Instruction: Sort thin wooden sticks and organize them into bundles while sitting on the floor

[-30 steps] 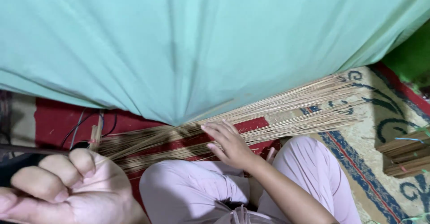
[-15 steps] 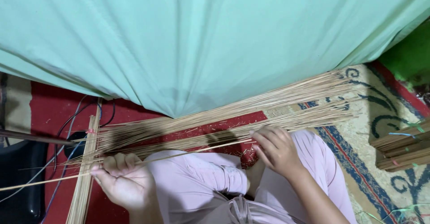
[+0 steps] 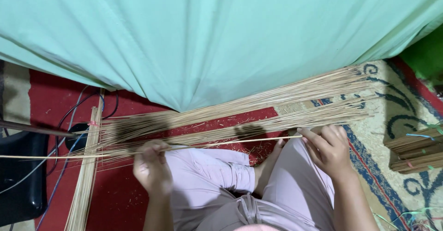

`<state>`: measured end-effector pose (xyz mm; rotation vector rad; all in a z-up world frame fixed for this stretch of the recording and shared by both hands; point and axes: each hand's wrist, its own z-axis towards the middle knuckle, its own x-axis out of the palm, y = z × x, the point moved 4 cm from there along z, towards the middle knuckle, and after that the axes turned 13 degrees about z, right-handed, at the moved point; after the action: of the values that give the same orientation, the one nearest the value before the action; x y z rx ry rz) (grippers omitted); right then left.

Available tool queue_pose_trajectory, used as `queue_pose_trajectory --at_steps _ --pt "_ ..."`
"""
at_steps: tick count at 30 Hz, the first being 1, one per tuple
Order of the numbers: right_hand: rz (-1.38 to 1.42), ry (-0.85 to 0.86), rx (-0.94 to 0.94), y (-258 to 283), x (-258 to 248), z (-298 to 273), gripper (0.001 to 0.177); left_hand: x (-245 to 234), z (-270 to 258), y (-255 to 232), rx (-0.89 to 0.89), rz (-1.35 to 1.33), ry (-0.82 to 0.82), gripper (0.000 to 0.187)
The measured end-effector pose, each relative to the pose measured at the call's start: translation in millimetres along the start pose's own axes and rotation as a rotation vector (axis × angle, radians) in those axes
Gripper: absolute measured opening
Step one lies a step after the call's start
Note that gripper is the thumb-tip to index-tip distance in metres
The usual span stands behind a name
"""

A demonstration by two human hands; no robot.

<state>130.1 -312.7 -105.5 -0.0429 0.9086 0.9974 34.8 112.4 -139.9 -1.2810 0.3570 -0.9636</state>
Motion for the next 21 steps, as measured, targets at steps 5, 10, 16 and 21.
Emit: queue_pose_trajectory --at_steps 5,10,16,21 --pt "-0.008 -0.035 -0.028 13 -5 7 0.028 44 -22 -21 0.132 0.057 0.287 0.019" --pt "0.031 -0.067 -0.022 29 -9 14 0.022 68 -32 -40 0.117 0.043 0.417 0.018" --pt "0.113 -0.115 -0.053 57 8 22 0.025 83 -46 -47 0.123 0.072 0.474 0.021" --pt "0.203 -0.13 -0.072 95 21 36 0.027 98 -53 -51 0.065 0.009 0.531 0.019"
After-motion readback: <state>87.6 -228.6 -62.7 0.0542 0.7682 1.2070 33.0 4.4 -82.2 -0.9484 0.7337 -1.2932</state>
